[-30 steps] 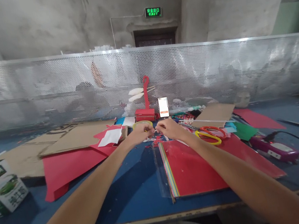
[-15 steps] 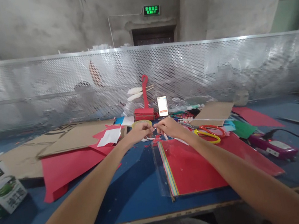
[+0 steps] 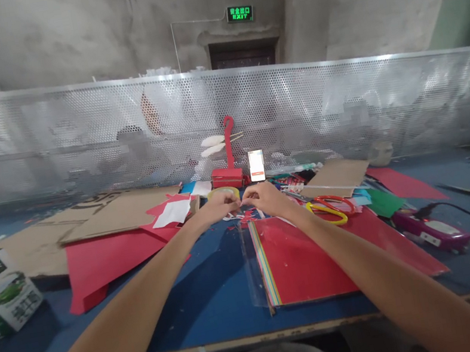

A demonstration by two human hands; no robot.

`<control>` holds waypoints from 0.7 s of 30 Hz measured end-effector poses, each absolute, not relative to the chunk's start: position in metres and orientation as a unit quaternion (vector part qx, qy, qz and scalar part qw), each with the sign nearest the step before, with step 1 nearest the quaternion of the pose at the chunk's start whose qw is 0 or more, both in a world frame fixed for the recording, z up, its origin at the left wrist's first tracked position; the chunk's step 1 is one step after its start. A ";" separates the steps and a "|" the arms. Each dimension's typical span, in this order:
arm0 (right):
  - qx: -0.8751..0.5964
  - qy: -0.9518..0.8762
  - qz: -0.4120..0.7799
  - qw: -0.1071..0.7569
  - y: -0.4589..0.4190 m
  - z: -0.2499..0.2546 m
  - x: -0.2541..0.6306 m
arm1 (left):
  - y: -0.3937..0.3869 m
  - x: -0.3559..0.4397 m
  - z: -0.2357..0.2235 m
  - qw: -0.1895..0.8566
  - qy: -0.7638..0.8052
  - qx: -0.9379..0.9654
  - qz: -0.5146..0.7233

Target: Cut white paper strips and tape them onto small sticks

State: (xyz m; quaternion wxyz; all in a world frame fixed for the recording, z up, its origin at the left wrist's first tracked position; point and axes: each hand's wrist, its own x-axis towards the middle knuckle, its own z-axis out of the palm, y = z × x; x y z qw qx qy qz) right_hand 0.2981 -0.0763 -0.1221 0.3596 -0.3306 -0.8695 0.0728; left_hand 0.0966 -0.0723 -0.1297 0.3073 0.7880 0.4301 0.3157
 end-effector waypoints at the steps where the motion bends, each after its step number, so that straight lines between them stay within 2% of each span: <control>1: -0.330 -0.871 0.077 0.356 -0.076 -0.122 0.299 | -0.073 0.097 -0.129 0.311 0.431 0.786 0.315; 16: -0.358 -0.884 0.144 0.265 -0.074 -0.123 0.302 | -0.076 0.096 -0.125 0.313 0.418 0.798 0.300; 21: -0.391 -0.875 0.108 0.264 -0.074 -0.118 0.307 | -0.083 0.093 -0.121 0.243 0.438 0.817 0.286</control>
